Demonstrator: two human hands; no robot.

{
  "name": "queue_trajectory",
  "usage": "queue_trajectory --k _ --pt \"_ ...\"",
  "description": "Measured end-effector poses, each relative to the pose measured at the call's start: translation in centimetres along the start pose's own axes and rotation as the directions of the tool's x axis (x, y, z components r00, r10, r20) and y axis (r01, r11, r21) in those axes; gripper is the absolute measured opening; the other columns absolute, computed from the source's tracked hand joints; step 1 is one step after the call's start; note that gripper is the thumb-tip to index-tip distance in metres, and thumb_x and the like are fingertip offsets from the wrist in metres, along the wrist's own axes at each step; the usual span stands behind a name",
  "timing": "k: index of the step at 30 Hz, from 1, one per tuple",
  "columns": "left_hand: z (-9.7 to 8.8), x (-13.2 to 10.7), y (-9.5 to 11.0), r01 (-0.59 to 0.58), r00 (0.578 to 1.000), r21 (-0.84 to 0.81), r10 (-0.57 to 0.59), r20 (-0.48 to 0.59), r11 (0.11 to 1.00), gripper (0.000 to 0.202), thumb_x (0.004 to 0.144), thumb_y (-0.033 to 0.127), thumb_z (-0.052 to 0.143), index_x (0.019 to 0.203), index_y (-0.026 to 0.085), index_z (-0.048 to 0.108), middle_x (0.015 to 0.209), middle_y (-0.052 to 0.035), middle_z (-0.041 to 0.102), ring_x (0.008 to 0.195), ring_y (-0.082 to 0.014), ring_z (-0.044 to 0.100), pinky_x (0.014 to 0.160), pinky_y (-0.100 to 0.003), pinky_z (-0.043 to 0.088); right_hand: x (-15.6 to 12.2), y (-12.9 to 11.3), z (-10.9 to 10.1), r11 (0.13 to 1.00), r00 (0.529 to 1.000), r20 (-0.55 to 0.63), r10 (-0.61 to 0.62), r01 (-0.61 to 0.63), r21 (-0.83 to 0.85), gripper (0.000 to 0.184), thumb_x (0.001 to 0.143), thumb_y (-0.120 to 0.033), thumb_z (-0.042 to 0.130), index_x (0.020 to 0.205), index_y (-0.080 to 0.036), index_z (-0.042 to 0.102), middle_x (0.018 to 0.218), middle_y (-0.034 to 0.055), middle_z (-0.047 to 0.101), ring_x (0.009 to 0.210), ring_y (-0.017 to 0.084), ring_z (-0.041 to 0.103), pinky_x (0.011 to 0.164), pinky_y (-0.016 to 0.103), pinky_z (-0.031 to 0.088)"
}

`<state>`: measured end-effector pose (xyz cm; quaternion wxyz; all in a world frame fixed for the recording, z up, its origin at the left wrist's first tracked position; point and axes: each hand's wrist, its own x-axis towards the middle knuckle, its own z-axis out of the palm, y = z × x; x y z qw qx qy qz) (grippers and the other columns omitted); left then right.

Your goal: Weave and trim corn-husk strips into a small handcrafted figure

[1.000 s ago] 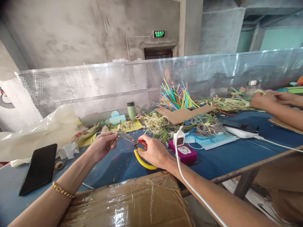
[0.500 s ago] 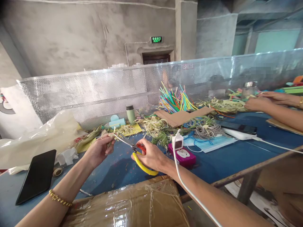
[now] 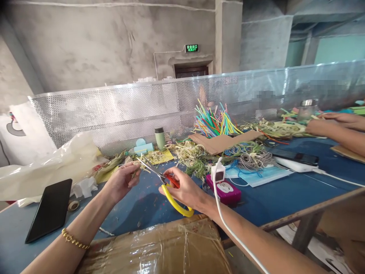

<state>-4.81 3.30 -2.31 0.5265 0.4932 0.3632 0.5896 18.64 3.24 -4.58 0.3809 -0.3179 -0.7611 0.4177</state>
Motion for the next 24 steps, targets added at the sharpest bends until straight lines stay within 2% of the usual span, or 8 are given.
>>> queue_trajectory --k 3,7,12,16,21,24 --pt "0.0 -0.1 0.1 -0.004 1.0 0.005 0.004 -0.017 1.0 0.018 0.073 0.023 0.068 0.073 0.016 0.052 0.058 0.005 0.054 0.034 -0.0025 0.035 0.039 -0.02 0.022 -0.2 -0.2 0.0 0.996 0.998 -0.012 -0.053 0.053 -0.066 0.037 0.078 -0.037 0.068 0.107 -0.021 0.052 0.074 -0.0036 0.05 0.065 0.011 0.047 0.06 0.024 0.041" --pt "0.0 -0.1 0.1 -0.011 1.0 0.02 0.011 0.007 1.0 0.017 0.073 0.023 0.067 0.068 0.015 0.053 0.057 0.004 0.054 0.033 -0.0023 0.035 0.04 -0.021 0.023 -0.2 -0.3 -0.3 0.963 0.994 -0.03 -0.104 0.093 -0.251 0.04 0.076 -0.035 0.069 0.109 -0.02 0.053 0.071 -0.0047 0.045 0.063 0.011 0.043 0.057 0.024 0.039" --pt "-0.1 -0.2 0.3 -0.012 1.0 0.043 0.011 0.013 0.999 0.015 0.073 0.023 0.067 0.068 0.013 0.058 0.057 0.003 0.054 0.033 -0.0017 0.033 0.041 -0.022 0.021 0.0 0.0 -1.0 0.876 0.973 -0.072 -0.22 0.165 -0.453 0.046 0.075 -0.033 0.07 0.116 -0.021 0.053 0.08 -0.0015 0.052 0.071 0.013 0.051 0.065 0.026 0.043" --pt "-0.1 -0.3 0.4 -0.013 1.0 0.066 0.013 -0.002 0.998 0.017 0.071 0.024 0.069 0.066 0.012 0.058 0.056 0.0026 0.054 0.033 -0.0013 0.032 0.041 -0.022 0.019 -0.1 0.0 -1.6 0.79 0.953 -0.071 -0.296 0.202 -0.579 0.044 0.074 -0.031 0.069 0.114 -0.021 0.055 0.084 0.0004 0.056 0.076 0.015 0.053 0.07 0.028 0.044" --pt "0.1 -0.3 0.3 -0.015 0.999 0.111 0.019 -0.034 0.994 0.015 0.069 0.023 0.069 0.067 0.011 0.06 0.054 0.0016 0.054 0.035 -0.002 0.032 0.04 -0.022 0.015 -0.3 -0.4 -2.2 0.7 0.939 -0.03 -0.342 0.233 -0.675 0.043 0.073 -0.029 0.07 0.114 -0.021 0.057 0.086 0.0009 0.058 0.076 0.015 0.054 0.073 0.03 0.045" --pt "0.2 -0.4 0.3 -0.016 0.998 0.115 0.023 -0.054 0.993 0.009 0.067 0.02 0.064 0.065 0.012 0.059 0.055 -0.0003 0.056 0.036 -0.0035 0.035 0.04 -0.022 0.017 -0.3 -0.5 -2.5 0.66 0.934 -0.013 -0.356 0.242 -0.711 0.043 0.074 -0.029 0.07 0.115 -0.021 0.059 0.084 0.001 0.06 0.076 0.016 0.055 0.073 0.03 0.046"
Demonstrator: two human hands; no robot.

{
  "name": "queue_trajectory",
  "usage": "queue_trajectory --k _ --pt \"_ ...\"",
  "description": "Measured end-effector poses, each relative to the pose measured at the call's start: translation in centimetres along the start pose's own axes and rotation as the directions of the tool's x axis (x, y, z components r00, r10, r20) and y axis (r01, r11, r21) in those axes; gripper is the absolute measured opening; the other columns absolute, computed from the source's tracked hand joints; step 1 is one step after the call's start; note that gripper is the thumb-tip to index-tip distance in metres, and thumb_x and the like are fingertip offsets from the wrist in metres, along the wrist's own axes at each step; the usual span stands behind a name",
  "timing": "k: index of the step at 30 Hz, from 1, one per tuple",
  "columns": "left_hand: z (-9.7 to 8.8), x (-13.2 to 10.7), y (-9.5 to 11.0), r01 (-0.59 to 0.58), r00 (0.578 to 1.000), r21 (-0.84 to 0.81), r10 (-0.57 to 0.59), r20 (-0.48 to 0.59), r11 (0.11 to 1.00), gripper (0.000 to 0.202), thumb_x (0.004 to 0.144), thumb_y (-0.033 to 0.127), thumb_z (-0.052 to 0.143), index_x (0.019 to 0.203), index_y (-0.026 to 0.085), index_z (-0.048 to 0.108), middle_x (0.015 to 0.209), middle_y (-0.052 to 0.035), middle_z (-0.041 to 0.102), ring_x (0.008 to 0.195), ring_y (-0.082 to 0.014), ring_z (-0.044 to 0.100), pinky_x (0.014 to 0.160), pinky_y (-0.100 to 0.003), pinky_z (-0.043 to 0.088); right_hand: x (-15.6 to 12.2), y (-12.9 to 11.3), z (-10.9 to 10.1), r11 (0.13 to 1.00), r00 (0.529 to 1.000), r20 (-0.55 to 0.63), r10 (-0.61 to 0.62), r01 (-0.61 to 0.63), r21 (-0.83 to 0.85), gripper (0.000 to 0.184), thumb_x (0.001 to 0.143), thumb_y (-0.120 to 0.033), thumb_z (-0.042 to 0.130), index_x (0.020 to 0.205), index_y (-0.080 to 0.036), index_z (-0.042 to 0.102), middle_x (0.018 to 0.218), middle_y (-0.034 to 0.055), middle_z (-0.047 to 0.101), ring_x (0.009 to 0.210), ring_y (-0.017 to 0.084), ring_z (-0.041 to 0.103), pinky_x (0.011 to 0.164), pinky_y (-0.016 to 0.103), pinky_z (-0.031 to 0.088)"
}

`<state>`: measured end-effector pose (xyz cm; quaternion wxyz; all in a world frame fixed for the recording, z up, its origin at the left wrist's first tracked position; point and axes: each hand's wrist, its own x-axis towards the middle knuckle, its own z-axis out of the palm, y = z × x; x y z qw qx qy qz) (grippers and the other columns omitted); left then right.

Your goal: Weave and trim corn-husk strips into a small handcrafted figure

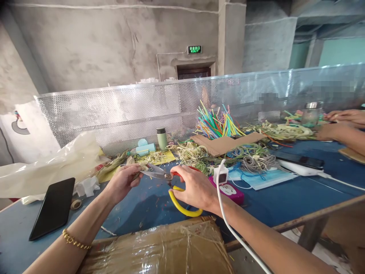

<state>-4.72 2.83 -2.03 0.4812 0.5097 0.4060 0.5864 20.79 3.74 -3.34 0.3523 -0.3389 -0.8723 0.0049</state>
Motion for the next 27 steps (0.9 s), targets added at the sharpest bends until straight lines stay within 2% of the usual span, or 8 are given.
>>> queue_trajectory --k 7,12,15,20,27 --pt "0.1 -0.3 0.2 0.046 0.997 0.021 -0.047 0.066 0.999 0.008 0.065 0.018 0.061 0.062 0.012 0.057 0.055 0.0007 0.054 0.035 -0.003 0.033 0.041 -0.023 0.017 -0.1 0.8 -0.3 0.998 1.0 -0.001 -0.018 0.018 -0.064 0.045 0.078 -0.034 0.07 0.121 -0.022 0.064 0.09 0.0044 0.066 0.073 0.016 0.059 0.072 0.03 0.049" --pt "0.2 -0.3 0.4 0.065 0.997 0.049 -0.067 0.042 0.997 0.01 0.063 0.019 0.061 0.059 0.013 0.055 0.054 0.001 0.053 0.035 -0.0025 0.03 0.041 -0.024 0.013 -0.3 1.6 -0.2 0.993 0.998 -0.011 -0.057 0.055 -0.108 0.044 0.08 -0.036 0.07 0.121 -0.021 0.066 0.091 0.0059 0.068 0.069 0.015 0.06 0.067 0.029 0.049" --pt "0.2 -0.3 0.3 0.06 0.997 0.069 -0.062 0.038 0.996 0.008 0.063 0.019 0.062 0.063 0.012 0.057 0.054 0.0011 0.053 0.036 -0.0026 0.03 0.042 -0.024 0.013 -0.5 1.9 -0.1 0.992 0.998 -0.007 -0.069 0.068 -0.107 0.044 0.081 -0.036 0.069 0.121 -0.018 0.067 0.084 0.0058 0.068 0.066 0.015 0.06 0.066 0.029 0.048" --pt "0.1 -0.2 -0.1 0.039 0.999 0.107 -0.041 0.022 0.994 0.009 0.065 0.02 0.063 0.065 0.012 0.059 0.055 0.0006 0.054 0.036 -0.0024 0.031 0.042 -0.024 0.014 -0.7 1.6 -0.2 0.985 0.998 -0.023 -0.055 0.05 -0.162 0.044 0.079 -0.036 0.071 0.12 -0.02 0.068 0.085 0.006 0.068 0.061 0.013 0.058 0.062 0.028 0.046" --pt "0.1 -0.2 -0.2 0.018 0.999 0.085 -0.022 0.04 0.996 0.017 0.067 0.024 0.069 0.063 0.012 0.059 0.056 0.0003 0.056 0.035 -0.0021 0.033 0.041 -0.023 0.016 -0.7 1.1 -0.1 0.989 0.999 -0.004 -0.043 0.042 -0.145 0.044 0.08 -0.034 0.07 0.121 -0.019 0.067 0.08 0.0039 0.066 0.066 0.015 0.06 0.061 0.027 0.045"
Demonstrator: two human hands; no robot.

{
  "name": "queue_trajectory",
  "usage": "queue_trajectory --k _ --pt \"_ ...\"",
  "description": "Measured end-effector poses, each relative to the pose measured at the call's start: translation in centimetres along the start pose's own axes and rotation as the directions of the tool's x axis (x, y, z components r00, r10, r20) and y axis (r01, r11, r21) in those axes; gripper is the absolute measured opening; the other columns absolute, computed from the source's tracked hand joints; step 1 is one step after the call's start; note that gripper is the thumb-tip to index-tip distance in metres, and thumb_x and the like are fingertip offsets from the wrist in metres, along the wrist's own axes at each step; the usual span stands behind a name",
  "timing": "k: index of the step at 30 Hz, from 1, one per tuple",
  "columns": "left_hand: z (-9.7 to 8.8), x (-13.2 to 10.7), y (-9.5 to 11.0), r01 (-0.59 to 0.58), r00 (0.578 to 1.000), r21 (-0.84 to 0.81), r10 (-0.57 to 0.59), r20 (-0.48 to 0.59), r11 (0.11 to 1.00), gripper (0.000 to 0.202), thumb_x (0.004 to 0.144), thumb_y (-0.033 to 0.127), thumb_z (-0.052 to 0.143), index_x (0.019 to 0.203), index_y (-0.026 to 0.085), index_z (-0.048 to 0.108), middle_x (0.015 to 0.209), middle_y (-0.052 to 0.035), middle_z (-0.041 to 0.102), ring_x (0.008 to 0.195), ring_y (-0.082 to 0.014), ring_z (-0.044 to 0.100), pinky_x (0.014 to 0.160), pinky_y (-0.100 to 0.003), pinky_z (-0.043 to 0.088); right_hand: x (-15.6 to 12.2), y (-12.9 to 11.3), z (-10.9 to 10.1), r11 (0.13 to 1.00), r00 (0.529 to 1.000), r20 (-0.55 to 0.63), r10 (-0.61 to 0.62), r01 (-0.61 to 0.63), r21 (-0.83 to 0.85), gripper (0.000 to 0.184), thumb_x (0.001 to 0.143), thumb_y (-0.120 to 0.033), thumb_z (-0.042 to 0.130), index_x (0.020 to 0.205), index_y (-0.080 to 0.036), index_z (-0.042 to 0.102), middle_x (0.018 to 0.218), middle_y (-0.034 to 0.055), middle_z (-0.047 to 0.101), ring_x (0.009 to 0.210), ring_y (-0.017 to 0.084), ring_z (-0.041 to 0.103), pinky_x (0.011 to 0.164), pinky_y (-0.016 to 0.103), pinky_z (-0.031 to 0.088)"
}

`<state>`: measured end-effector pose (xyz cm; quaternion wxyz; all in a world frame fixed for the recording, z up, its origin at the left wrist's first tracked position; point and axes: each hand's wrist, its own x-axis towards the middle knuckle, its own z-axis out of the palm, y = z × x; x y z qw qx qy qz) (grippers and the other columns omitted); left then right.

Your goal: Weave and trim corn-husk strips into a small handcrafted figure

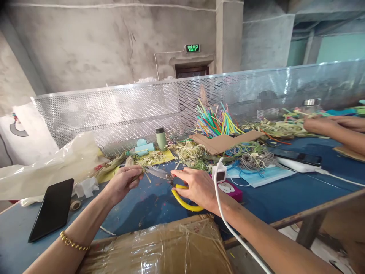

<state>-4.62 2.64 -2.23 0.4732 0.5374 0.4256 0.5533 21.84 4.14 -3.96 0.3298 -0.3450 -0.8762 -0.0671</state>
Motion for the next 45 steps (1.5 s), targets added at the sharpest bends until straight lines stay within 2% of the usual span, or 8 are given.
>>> queue_trajectory --k 6,10,15,20,28,36,41,45 --pt "0.2 -0.2 0.3 -0.016 0.999 0.045 0.018 -0.035 0.999 0.031 0.07 0.037 0.072 0.059 0.012 0.057 0.052 0.001 0.053 0.035 -0.0025 0.031 0.04 -0.023 0.016 -0.1 -0.3 -0.1 0.999 1.0 -0.002 0.0 0.0 0.037 0.042 0.081 -0.034 0.069 0.119 -0.018 0.068 0.081 0.0052 0.067 0.067 0.016 0.06 0.065 0.029 0.046" --pt "0.3 -0.4 0.2 -0.039 0.996 0.116 0.048 -0.072 0.992 0.033 0.071 0.039 0.071 0.056 0.016 0.053 0.038 0.0042 0.042 0.037 -0.0061 0.033 0.041 -0.023 0.018 -0.3 -0.6 -0.1 1.0 1.0 0.0 0.0 0.0 0.013 0.041 0.082 -0.034 0.067 0.119 -0.017 0.067 0.081 0.0056 0.067 0.066 0.016 0.06 0.061 0.029 0.046" --pt "0.4 -0.4 0.0 -0.137 0.983 0.33 0.169 -0.071 0.934 0.03 0.078 0.038 0.062 0.06 0.015 0.062 0.034 0.0033 0.043 0.036 -0.0066 0.029 0.043 -0.023 0.02 -0.4 -1.1 -0.1 1.0 1.0 0.004 -0.017 0.017 -0.026 0.037 0.084 -0.033 0.064 0.118 -0.018 0.068 0.085 0.0065 0.069 0.067 0.016 0.061 0.061 0.029 0.047" --pt "0.3 -0.3 -0.1 -0.161 0.978 0.371 0.197 -0.061 0.915 0.027 0.079 0.036 0.062 0.062 0.015 0.064 0.035 0.0044 0.041 0.037 -0.0065 0.031 0.044 -0.022 0.022 -0.5 -1.3 -0.3 1.0 0.999 0.038 -0.004 0.004 -0.012 0.038 0.085 -0.034 0.064 0.119 -0.017 0.067 0.087 0.0071 0.069 0.069 0.017 0.062 0.063 0.031 0.047" --pt "0.6 -0.3 0.1 -0.157 0.975 0.237 0.188 -0.115 0.959 0.027 0.071 0.032 0.071 0.09 0.014 0.065 0.062 -0.0013 0.065 0.035 -0.005 0.04 0.038 -0.019 0.024 -0.7 -1.1 0.1 1.0 1.0 0.015 0.008 -0.008 0.005 0.039 0.085 -0.035 0.064 0.119 -0.017 0.067 0.085 0.0072 0.069 0.07 0.017 0.062 0.064 0.031 0.048" --pt "0.7 -0.5 0.4 -0.163 0.978 0.221 0.186 -0.089 0.962 0.03 0.07 0.041 0.074 0.08 0.016 0.061 0.061 0.0003 0.065 0.034 -0.0049 0.043 0.036 -0.019 0.022 -0.7 -1.3 -0.1 1.0 1.0 0.002 -0.012 0.012 -0.016 0.037 0.086 -0.035 0.062 0.119 -0.019 0.066 0.087 0.0068 0.07 0.065 0.016 0.062 0.06 0.03 0.047" --pt "0.8 -0.6 0.7 -0.104 0.986 0.156 0.123 -0.114 0.982 0.029 0.069 0.04 0.075 0.075 0.016 0.061 0.044 0.0062 0.052 0.036 -0.007 0.046 0.039 -0.019 0.025 -0.8 -1.4 -0.2 0.999 1.0 -0.003 -0.029 0.029 -0.041 0.035 0.087 -0.036 0.06 0.119 -0.021 0.065 0.09 0.0059 0.07 0.068 0.016 0.063 0.062 0.029 0.046" --pt "0.9 -0.8 1.2 -0.101 0.987 0.066 0.108 -0.117 0.993 0.026 0.067 0.035 0.077 0.075 0.016 0.06 0.052 0.0033 0.059 0.045 -0.0089 0.054 0.044 -0.019 0.032 -0.8 -2.0 -0.5 0.997 1.0 -0.023 -0.003 0.002 -0.071 0.034 0.085 -0.037 0.062 0.116 -0.023 0.066 0.089 0.0037 0.069 0.066 0.015 0.061 0.061 0.029 0.044"
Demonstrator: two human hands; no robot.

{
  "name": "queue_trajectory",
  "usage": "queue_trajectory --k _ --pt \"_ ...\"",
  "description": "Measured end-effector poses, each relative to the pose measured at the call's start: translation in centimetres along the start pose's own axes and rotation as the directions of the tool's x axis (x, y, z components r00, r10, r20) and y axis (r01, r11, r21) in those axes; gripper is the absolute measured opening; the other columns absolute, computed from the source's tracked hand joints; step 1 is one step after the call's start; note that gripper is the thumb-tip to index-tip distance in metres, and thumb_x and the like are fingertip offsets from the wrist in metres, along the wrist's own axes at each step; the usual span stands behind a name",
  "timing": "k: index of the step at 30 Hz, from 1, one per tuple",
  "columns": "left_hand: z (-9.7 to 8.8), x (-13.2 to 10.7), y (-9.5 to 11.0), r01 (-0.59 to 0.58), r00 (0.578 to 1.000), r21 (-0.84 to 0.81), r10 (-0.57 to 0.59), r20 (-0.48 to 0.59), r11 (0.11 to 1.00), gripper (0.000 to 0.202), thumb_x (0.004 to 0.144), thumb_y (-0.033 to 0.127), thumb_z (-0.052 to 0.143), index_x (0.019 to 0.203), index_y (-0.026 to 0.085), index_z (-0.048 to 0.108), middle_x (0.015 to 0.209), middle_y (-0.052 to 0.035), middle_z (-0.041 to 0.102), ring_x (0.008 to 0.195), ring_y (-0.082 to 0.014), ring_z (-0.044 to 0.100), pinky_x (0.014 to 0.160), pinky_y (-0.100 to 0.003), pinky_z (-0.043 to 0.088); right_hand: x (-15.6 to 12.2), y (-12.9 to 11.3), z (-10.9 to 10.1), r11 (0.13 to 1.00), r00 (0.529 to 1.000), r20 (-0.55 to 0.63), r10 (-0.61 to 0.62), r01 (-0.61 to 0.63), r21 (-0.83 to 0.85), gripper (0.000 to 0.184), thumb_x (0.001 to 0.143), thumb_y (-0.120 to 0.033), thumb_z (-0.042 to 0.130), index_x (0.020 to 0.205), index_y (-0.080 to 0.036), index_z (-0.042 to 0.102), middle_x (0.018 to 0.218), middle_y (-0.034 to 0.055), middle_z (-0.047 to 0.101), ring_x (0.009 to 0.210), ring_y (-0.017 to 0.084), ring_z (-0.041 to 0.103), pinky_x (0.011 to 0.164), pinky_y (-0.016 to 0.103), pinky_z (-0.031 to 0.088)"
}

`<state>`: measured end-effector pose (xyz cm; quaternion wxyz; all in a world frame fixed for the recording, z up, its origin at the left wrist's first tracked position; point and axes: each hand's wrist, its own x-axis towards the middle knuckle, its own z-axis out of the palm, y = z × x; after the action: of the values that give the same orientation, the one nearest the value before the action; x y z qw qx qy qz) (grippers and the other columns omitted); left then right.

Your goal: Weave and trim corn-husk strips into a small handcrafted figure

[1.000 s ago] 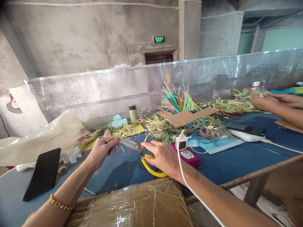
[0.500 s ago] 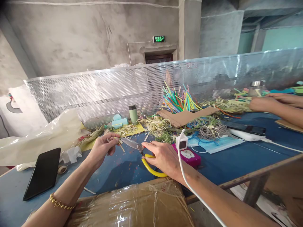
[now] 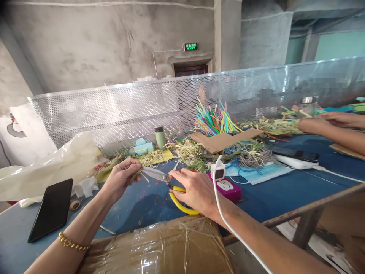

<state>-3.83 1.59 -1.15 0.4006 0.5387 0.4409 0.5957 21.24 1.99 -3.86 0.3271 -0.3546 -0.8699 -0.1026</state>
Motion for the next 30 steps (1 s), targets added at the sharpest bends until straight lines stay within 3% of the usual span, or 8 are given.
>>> queue_trajectory --k 11,20,30 --pt "-0.1 0.2 -0.4 -0.031 0.997 -0.025 0.033 0.063 0.999 0.023 0.069 0.034 0.075 0.076 0.018 0.059 0.054 -0.0002 0.064 0.052 -0.0135 0.06 0.05 -0.022 0.039 0.0 -0.4 -0.3 0.999 1.0 -0.004 0.023 -0.023 -0.031 0.036 0.082 -0.038 0.063 0.115 -0.024 0.065 0.089 0.0039 0.068 0.068 0.016 0.062 0.061 0.029 0.041" --pt "0.2 0.0 -0.3 -0.02 0.998 0.099 0.014 0.057 0.995 0.025 0.071 0.035 0.074 0.081 0.018 0.06 0.055 -0.0008 0.067 0.05 -0.0142 0.062 0.05 -0.023 0.039 0.6 -1.1 -0.7 0.998 0.999 0.039 0.035 -0.033 -0.044 0.031 0.081 -0.037 0.065 0.11 -0.024 0.067 0.082 0.0027 0.067 0.068 0.016 0.061 0.059 0.028 0.038" --pt "-0.1 -0.1 -0.4 0.065 0.991 -0.1 -0.053 0.12 0.993 0.032 0.069 0.034 0.078 0.084 0.017 0.055 0.066 0.0013 0.067 0.054 -0.017 0.069 0.049 -0.022 0.042 0.8 -1.8 -0.6 0.999 0.999 0.029 0.037 -0.037 0.009 0.033 0.084 -0.037 0.063 0.114 -0.023 0.066 0.089 0.0037 0.069 0.073 0.018 0.063 0.061 0.029 0.04"
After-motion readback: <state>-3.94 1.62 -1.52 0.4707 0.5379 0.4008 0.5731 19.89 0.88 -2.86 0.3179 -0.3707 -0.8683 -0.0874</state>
